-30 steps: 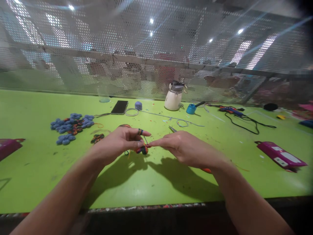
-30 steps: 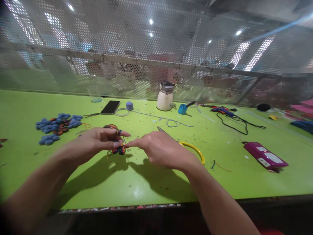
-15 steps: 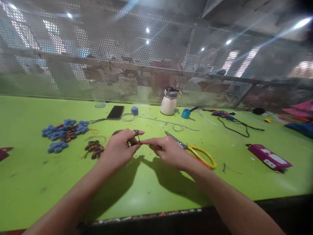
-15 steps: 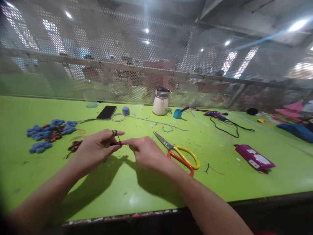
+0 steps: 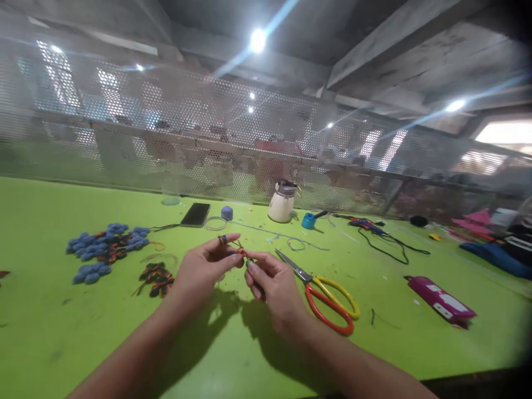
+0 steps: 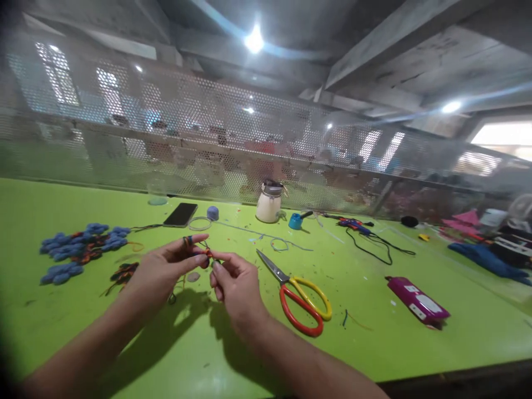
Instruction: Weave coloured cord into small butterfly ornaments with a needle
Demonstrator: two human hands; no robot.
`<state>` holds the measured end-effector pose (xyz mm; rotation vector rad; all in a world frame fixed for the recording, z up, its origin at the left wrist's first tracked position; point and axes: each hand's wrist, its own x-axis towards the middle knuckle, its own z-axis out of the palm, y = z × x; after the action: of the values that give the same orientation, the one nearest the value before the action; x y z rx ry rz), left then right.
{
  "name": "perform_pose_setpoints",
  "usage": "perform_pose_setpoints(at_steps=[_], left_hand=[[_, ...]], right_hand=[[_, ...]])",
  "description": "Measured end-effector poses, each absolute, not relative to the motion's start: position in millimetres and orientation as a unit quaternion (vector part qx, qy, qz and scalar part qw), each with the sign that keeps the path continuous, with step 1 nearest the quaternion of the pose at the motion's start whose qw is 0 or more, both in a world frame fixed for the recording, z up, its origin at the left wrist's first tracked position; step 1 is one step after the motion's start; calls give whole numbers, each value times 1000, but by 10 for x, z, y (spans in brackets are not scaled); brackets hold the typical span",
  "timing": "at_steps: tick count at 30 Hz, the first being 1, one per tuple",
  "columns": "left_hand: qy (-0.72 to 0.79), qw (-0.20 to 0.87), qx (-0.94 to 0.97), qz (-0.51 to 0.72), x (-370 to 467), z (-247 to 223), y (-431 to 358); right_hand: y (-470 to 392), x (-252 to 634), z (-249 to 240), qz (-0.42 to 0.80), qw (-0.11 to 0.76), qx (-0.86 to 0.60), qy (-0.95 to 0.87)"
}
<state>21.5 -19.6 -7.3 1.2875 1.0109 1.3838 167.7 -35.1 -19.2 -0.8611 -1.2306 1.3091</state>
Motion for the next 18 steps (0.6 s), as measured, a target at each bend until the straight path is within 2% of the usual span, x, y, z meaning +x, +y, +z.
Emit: perform_pose_setpoints(at_steps=[2,4,7,10,14,18], left_hand=[[388,567,479,547,154,-25,-180],[369,610,461,529,85,29,-174],[368,632,458,505,-15,114,-176],[382,628,478,482,-91,174,-176],[367,628,500,471,-134,188,-165],[347,629,517,465,-116,165,-168]], right_hand=[[-306,1746,-197,489,530,-369,-587],[-252,1831,-189,397,503,-363,-676],[-199,1957,-134,237,429,-328,-808],[-207,2040,-49,149,331,-321,-875],[-247,2071,22,183,291,-319,-883],[-246,2056,14,363,298,-311,-826]])
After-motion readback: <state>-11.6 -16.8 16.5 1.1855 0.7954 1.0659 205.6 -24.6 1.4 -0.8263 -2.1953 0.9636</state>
